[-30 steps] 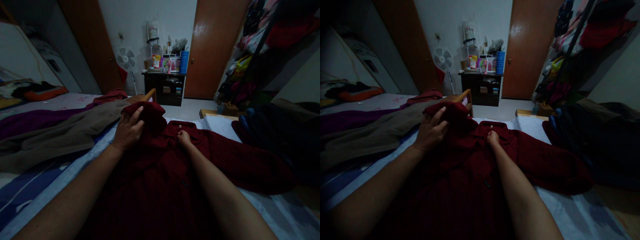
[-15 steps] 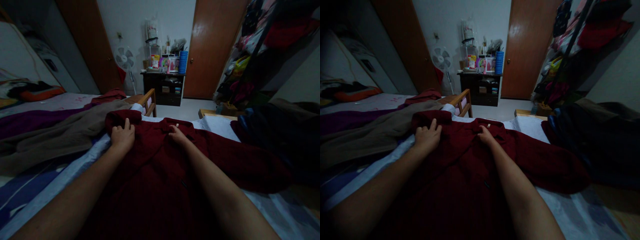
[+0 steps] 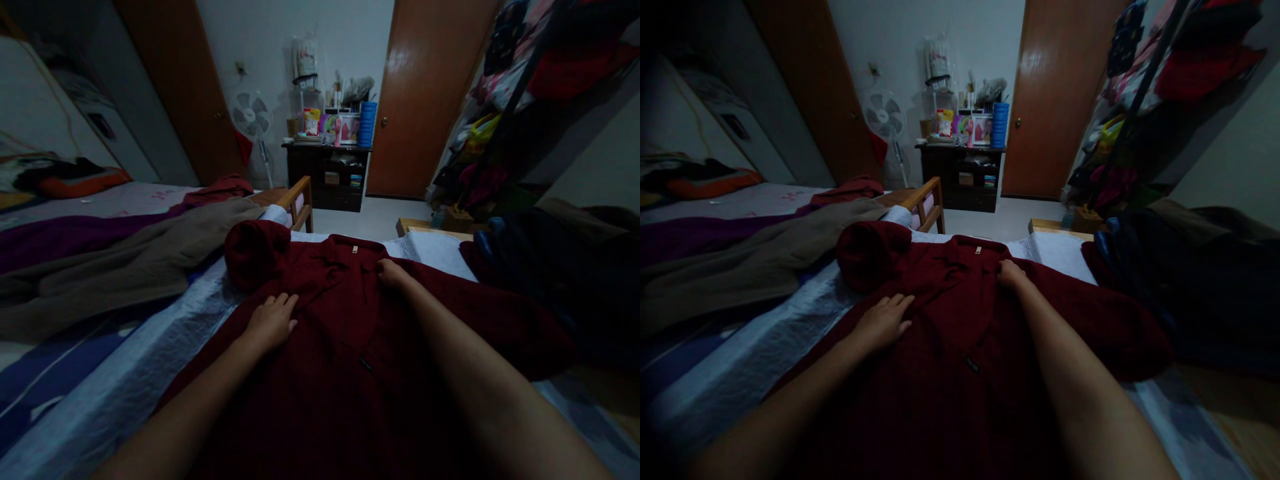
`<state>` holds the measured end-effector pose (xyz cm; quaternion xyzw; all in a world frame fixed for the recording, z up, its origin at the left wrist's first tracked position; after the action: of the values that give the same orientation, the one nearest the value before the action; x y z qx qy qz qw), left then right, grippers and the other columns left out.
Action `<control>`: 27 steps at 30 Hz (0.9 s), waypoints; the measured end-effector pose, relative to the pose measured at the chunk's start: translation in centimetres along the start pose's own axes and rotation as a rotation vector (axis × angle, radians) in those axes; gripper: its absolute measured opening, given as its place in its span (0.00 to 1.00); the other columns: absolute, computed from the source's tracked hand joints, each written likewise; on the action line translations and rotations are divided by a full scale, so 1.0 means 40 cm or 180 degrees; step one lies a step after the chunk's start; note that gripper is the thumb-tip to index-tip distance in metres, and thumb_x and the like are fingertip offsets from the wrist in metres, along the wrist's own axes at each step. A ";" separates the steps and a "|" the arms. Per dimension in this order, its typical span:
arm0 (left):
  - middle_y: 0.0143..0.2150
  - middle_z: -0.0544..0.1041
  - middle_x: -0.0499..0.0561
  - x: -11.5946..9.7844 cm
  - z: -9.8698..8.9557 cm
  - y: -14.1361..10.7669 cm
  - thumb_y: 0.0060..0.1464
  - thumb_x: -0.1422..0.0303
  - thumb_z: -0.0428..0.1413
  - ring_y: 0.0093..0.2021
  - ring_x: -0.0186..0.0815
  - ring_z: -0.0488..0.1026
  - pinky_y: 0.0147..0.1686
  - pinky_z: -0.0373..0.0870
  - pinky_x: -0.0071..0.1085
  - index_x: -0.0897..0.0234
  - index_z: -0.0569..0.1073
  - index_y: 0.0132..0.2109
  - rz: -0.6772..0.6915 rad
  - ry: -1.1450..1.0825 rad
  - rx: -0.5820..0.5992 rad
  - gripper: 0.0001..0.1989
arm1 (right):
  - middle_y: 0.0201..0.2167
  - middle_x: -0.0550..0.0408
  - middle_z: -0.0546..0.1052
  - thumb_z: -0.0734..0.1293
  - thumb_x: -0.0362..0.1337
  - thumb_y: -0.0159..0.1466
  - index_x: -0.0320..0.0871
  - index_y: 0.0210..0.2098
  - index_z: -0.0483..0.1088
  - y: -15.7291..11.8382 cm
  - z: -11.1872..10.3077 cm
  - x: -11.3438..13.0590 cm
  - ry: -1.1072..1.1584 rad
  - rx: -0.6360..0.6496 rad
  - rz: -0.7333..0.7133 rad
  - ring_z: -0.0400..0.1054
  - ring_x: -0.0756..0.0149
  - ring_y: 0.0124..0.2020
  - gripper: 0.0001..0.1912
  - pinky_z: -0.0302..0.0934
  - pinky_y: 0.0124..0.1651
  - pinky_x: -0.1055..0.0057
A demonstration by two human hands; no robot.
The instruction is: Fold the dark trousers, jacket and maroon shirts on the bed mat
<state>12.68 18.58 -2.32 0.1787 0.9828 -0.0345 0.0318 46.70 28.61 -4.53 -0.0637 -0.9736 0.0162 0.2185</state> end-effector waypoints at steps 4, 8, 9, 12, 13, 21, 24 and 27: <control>0.44 0.78 0.58 0.047 -0.018 0.039 0.55 0.71 0.47 0.45 0.46 0.74 0.44 0.68 0.40 0.59 0.76 0.46 -0.0289 -0.0248 -0.0011 0.16 | 0.63 0.43 0.62 0.66 0.31 0.58 0.43 0.53 0.68 -0.024 0.010 -0.012 -0.0196 -0.0121 0.0047 0.56 0.52 0.62 0.23 0.54 0.60 0.58; 0.39 0.80 0.54 0.081 -0.095 0.093 0.51 0.71 0.51 0.41 0.42 0.76 0.46 0.69 0.37 0.61 0.77 0.37 -0.0365 -0.1901 -0.0099 0.11 | 0.63 0.40 0.61 0.67 0.36 0.58 0.43 0.56 0.65 -0.049 -0.002 0.013 -0.0305 -0.0132 0.0069 0.55 0.47 0.62 0.26 0.53 0.60 0.51; 0.39 0.80 0.52 0.085 -0.111 0.101 0.50 0.70 0.52 0.41 0.41 0.76 0.46 0.70 0.37 0.62 0.77 0.37 -0.0363 -0.2564 -0.0107 0.10 | 0.62 0.40 0.61 0.68 0.37 0.58 0.43 0.56 0.65 -0.056 -0.008 0.025 -0.0316 -0.0122 0.0039 0.56 0.46 0.62 0.27 0.54 0.59 0.51; 0.41 0.80 0.53 0.096 -0.117 0.101 0.48 0.69 0.54 0.41 0.40 0.78 0.44 0.73 0.36 0.64 0.75 0.45 -0.0716 -0.4388 -0.0171 0.16 | 0.61 0.42 0.63 0.67 0.38 0.59 0.44 0.57 0.64 -0.083 -0.029 0.066 -0.0336 -0.0057 -0.0121 0.58 0.48 0.60 0.26 0.56 0.57 0.55; 0.41 0.80 0.53 0.098 -0.102 0.093 0.48 0.69 0.55 0.40 0.39 0.78 0.44 0.74 0.37 0.64 0.74 0.47 -0.0915 -0.4732 -0.0174 0.17 | 0.60 0.42 0.63 0.67 0.37 0.59 0.44 0.56 0.65 -0.095 -0.036 0.080 -0.0343 -0.0014 -0.0189 0.59 0.49 0.59 0.25 0.57 0.56 0.57; 0.54 0.73 0.59 0.057 -0.003 -0.018 0.49 0.69 0.54 0.57 0.46 0.69 0.57 0.64 0.42 0.67 0.67 0.55 -0.0595 -0.2415 -0.0523 0.24 | 0.41 0.50 0.77 0.67 0.31 0.56 0.43 0.41 0.74 -0.270 -0.064 0.185 -0.0400 0.0737 -0.0825 0.71 0.61 0.41 0.12 0.60 0.42 0.72; 0.62 0.62 0.62 0.006 -0.054 -0.113 0.56 0.62 0.50 0.64 0.47 0.59 0.63 0.54 0.44 0.67 0.61 0.62 -0.0357 -0.1638 -0.1202 0.28 | 0.41 0.50 0.77 0.67 0.31 0.57 0.43 0.40 0.73 -0.351 -0.069 0.216 -0.0455 0.0906 -0.1008 0.71 0.61 0.40 0.11 0.60 0.41 0.72; 0.65 0.57 0.61 -0.061 -0.065 -0.218 0.54 0.57 0.53 0.66 0.50 0.54 0.65 0.49 0.45 0.61 0.59 0.64 -0.0003 -0.1242 -0.1154 0.32 | 0.43 0.47 0.76 0.65 0.31 0.57 0.42 0.42 0.72 -0.433 -0.073 0.246 -0.0578 0.0958 -0.1208 0.71 0.60 0.41 0.12 0.60 0.42 0.71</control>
<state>11.74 9.80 0.93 0.1595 0.9483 0.1083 0.2522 37.12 12.73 3.30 0.1551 -0.9704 0.1252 0.1363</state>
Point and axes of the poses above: each hand's wrist, its own y-axis towards the middle knuckle, its own z-axis out of the palm, x = y × z, the point moved 5 cm from there along y, towards the middle knuckle
